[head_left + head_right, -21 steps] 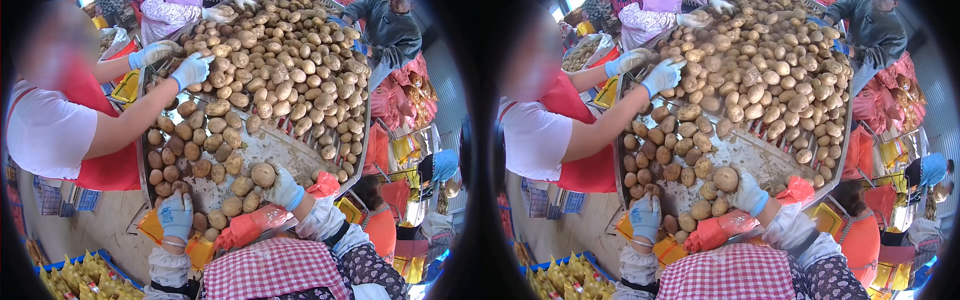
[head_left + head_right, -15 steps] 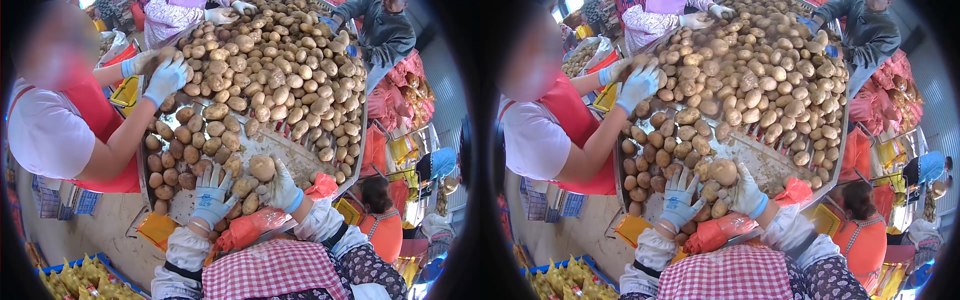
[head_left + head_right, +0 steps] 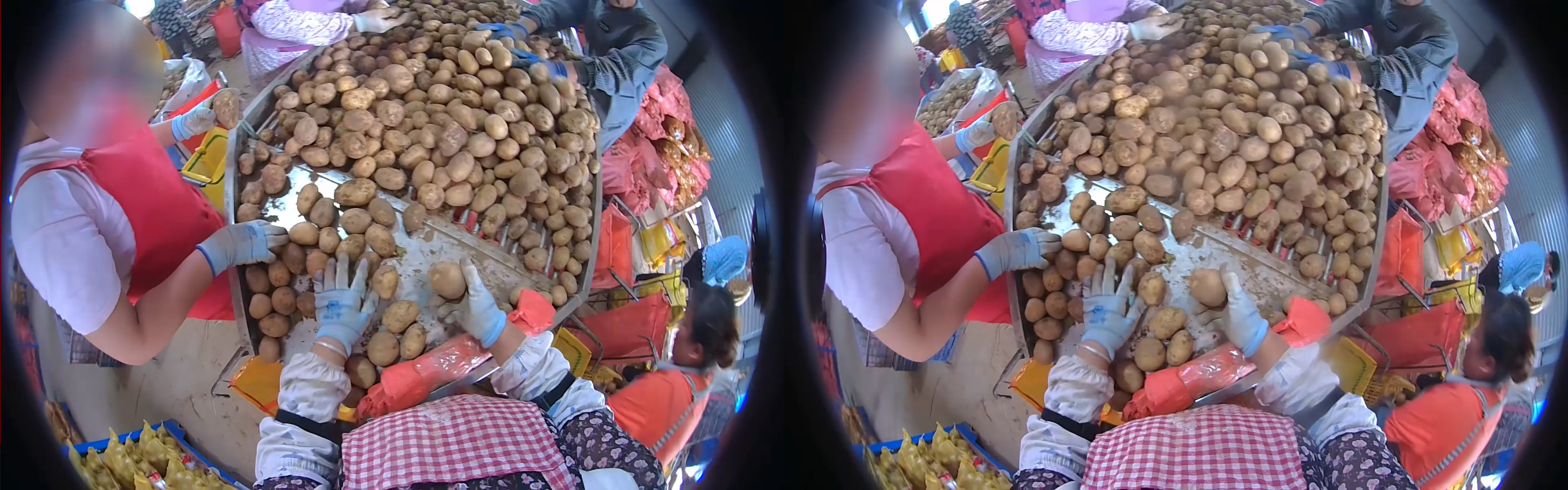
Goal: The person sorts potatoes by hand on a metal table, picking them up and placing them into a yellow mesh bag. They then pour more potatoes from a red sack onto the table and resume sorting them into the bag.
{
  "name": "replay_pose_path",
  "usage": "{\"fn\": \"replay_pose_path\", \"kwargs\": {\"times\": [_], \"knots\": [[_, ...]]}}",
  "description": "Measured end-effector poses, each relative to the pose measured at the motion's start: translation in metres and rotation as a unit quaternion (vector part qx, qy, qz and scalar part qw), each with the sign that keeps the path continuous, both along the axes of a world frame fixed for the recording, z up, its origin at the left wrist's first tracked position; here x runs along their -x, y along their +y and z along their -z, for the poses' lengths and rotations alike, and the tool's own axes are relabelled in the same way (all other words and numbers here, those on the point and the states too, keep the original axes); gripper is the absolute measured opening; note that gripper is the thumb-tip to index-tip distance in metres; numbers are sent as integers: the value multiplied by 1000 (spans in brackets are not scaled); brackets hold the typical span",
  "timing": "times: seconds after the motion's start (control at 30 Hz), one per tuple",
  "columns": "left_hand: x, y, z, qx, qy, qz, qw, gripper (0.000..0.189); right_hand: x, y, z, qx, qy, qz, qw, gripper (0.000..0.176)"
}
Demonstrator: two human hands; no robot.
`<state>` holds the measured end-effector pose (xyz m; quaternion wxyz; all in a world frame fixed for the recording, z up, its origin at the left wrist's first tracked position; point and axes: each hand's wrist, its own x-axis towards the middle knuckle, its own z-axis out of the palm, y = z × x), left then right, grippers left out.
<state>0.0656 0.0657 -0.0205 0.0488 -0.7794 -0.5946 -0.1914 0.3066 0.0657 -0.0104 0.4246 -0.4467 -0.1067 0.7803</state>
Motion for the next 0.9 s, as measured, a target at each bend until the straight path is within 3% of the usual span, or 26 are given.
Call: {"fn": "replay_pose_path", "kwargs": {"times": [0.03, 0.07, 0.1, 0.13, 0.2, 0.23, 0.27, 0.3, 0.33, 0.37, 0.4, 0.43, 0.47, 0.5, 0.53, 0.6, 0.67, 0.73, 0.8, 0.9], "knots": [[6, -9, 6, 44, -34, 17, 998, 49, -5, 3, 0, -61, -178, -47, 981, 64], [11, -18, 12, 87, -68, 37, 993, 48, -10, 5, 0, -122, -349, -87, 925, 57], [16, -31, 2, 94, -26, 44, 994, 46, -13, 4, 22, -290, -493, -59, 818, 45], [24, -44, 0, 94, -24, 40, 994, 46, -9, 3, 22, -292, -490, -62, 819, 45], [37, -61, -5, 199, -41, 139, 969, 42, 4, 0, 17, -444, -572, -276, 631, 43], [37, -54, -26, 199, -39, 137, 970, 42, 20, -16, 10, -491, -611, -274, 557, 41], [37, -42, -48, 322, -49, 95, 941, 41, 28, -17, 11, -492, -610, -274, 558, 41], [37, -35, -60, 439, -59, 50, 895, 40, 36, -17, 12, -483, -528, -292, 634, 41], [33, -30, -51, 436, -58, 49, 897, 40, 42, -13, 12, -471, -439, -306, 701, 42], [27, -23, -34, 278, -167, 20, 946, 40, 48, -5, 10, -474, -438, -306, 700, 42], [21, -19, -24, 112, -270, -8, 956, 40, 53, 7, 7, -483, -502, -254, 671, 42], [14, -15, -27, 47, -125, 42, 990, 41, 57, 21, 3, -491, -562, -201, 635, 43], [10, -20, -34, 76, -78, 86, 990, 40, 60, 29, 2, -495, -617, -148, 594, 44], [10, -28, -28, 75, -78, 82, 991, 40, 60, 35, 12, -519, -635, -201, 536, 44], [9, -36, -22, 110, -140, 81, 981, 41, 63, 35, 13, -521, -634, -199, 535, 44], [11, -33, -14, 150, -201, 81, 965, 42, 70, 21, 16, -593, -427, -425, 535, 40], [17, -9, -21, 35, -228, 31, 973, 44, 71, 8, 17, -626, -418, -410, 516, 36], [11, 35, -23, 9, -195, 8, 981, 48, 69, 13, 16, -659, -411, -390, 495, 33], [3, 89, -13, -15, -126, -24, 992, 57, 54, 29, 12, -590, -435, -245, 634, 26], [-5, 162, 22, 40, -37, -95, 994, 70, 36, 42, -2, -529, -484, -182, 673, 22]]}}
